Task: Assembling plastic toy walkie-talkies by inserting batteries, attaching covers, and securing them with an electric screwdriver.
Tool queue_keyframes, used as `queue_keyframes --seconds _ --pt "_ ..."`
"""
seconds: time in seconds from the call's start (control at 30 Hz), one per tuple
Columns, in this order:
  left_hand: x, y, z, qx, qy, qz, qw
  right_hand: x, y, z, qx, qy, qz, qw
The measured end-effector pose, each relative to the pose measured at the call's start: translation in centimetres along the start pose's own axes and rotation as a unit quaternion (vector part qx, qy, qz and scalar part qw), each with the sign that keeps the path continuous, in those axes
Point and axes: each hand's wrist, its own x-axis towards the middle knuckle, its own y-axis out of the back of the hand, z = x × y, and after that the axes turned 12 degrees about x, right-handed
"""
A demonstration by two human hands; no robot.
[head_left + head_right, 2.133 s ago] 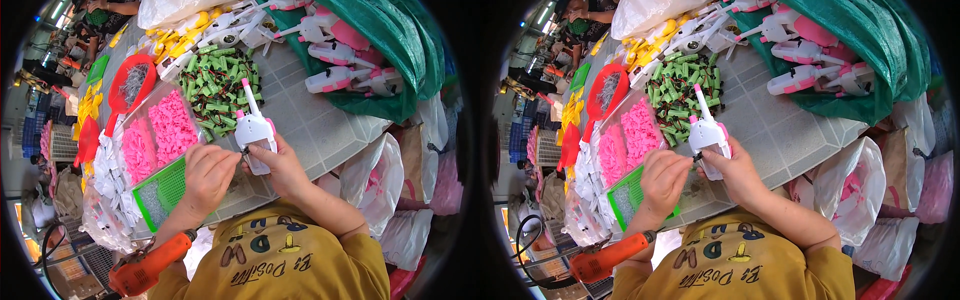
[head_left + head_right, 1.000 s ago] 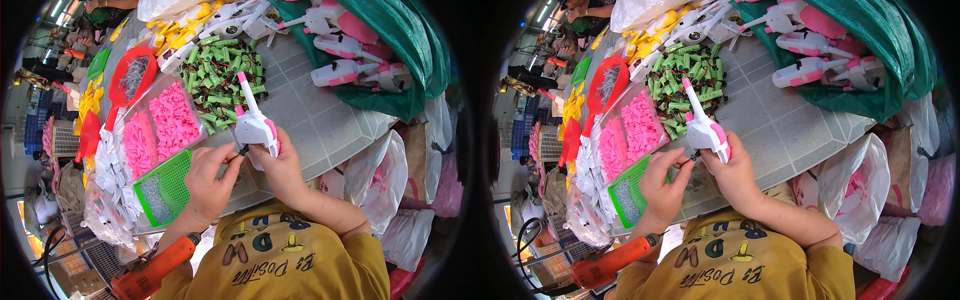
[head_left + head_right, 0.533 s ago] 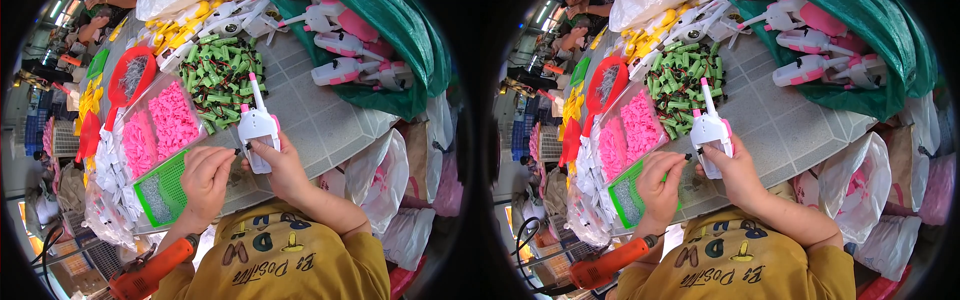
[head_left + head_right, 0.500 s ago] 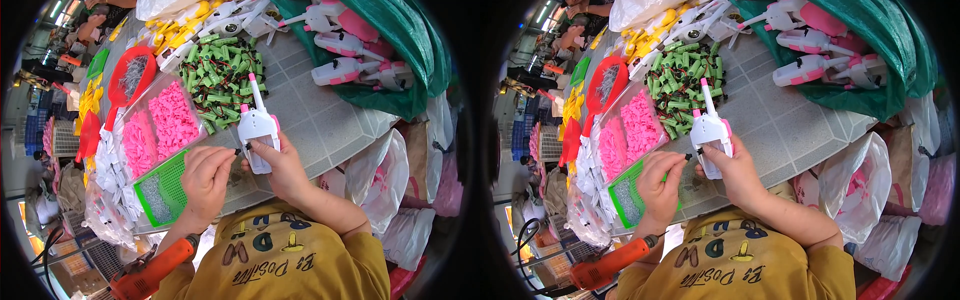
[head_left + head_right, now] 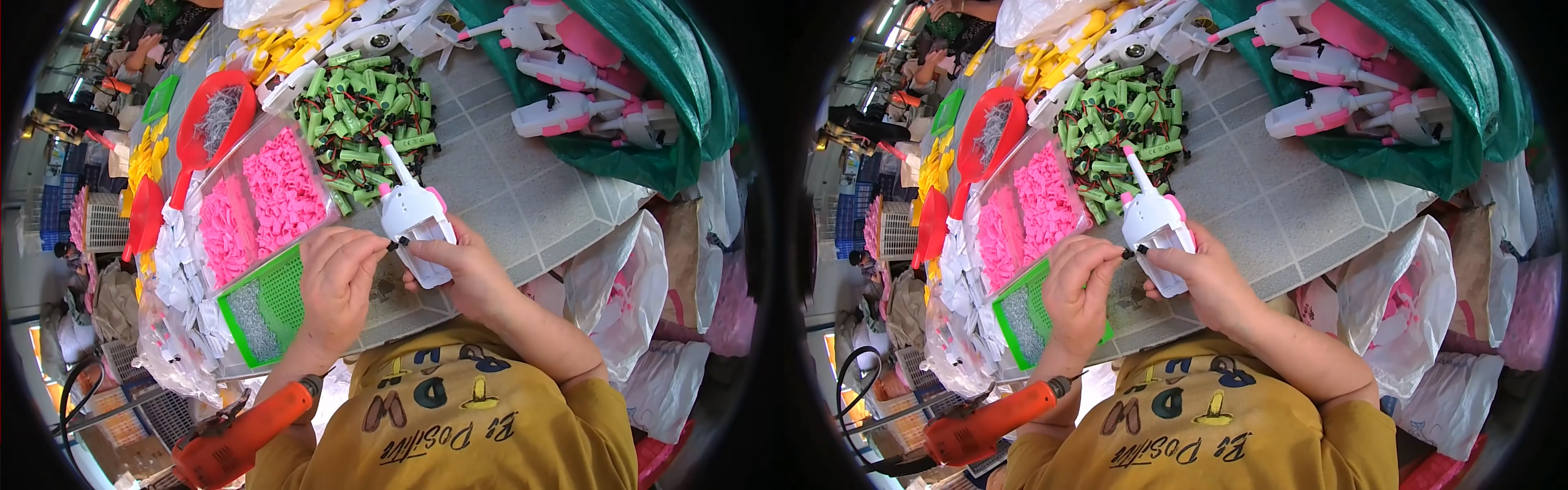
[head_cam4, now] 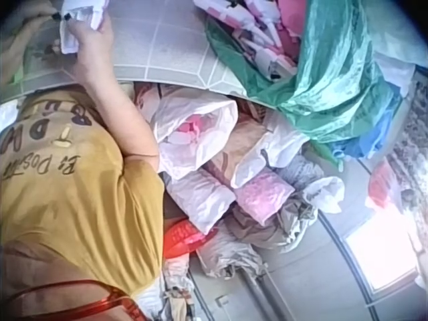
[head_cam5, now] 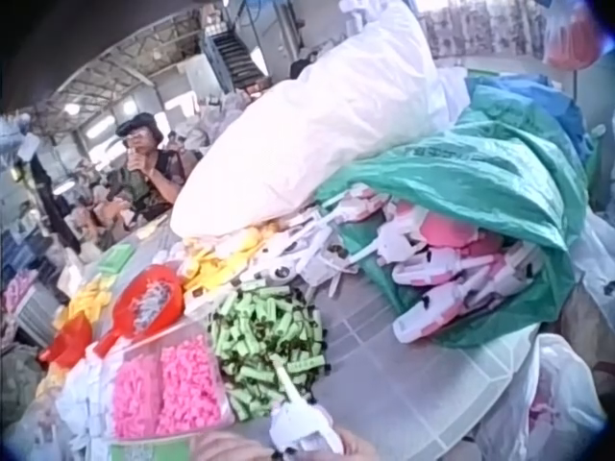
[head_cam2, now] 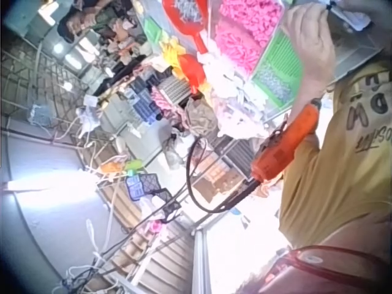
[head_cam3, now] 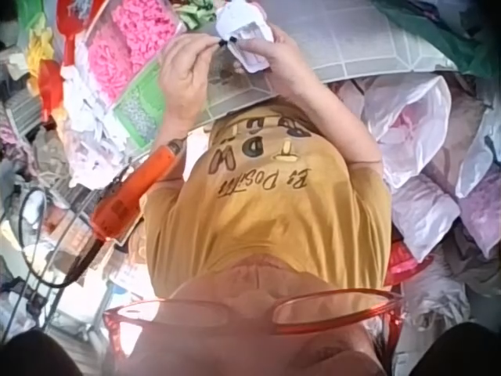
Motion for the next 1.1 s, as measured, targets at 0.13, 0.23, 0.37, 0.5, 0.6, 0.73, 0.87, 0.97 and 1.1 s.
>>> queue_keyframes --seconds 0.13,0.23,0.37,0.5,0.6,0.73,0.87,0.97,1.1 --pt "0.1 0.4 -0.1 0.001 -0.008 -0.024 1.000 -0.4 -0.8 -0.5 -0.012 0.016 0.016 1.000" --pt "0.1 0.4 -0.3 -0.005 -0.007 -0.037 0.999 -0.3 -0.8 -0.7 -0.057 0.027 0.017 0.998" --pt "0.1 0.4 -0.5 -0.008 -0.004 -0.049 0.999 0.2 -0.1 -1.0 -0.086 -0.018 0.009 0.996" --pt "0.2 0.4 -0.6 0.000 -0.009 -0.059 0.998 0.4 0.0 -0.9 -0.091 -0.024 0.010 0.996" --pt "0.2 0.5 -0.7 0.009 -0.020 -0.062 0.998 0.4 -0.1 -0.9 -0.099 -0.022 0.010 0.995" --pt "0.3 0.4 -0.7 0.029 -0.039 -0.066 0.997 0.4 -0.3 -0.9 -0.106 -0.021 0.017 0.994" --pt "0.4 0.3 -0.8 0.042 -0.051 -0.067 0.996 0.5 -0.3 -0.8 -0.128 -0.013 0.015 0.992" --pt "0.5 0.4 -0.7 0.053 -0.064 -0.071 0.994 0.6 -0.2 -0.6 -0.146 0.002 0.018 0.989" --pt "0.8 0.6 -0.5 0.042 -0.061 -0.069 0.995 0.5 -0.3 -0.8 -0.160 -0.008 0.019 0.987"
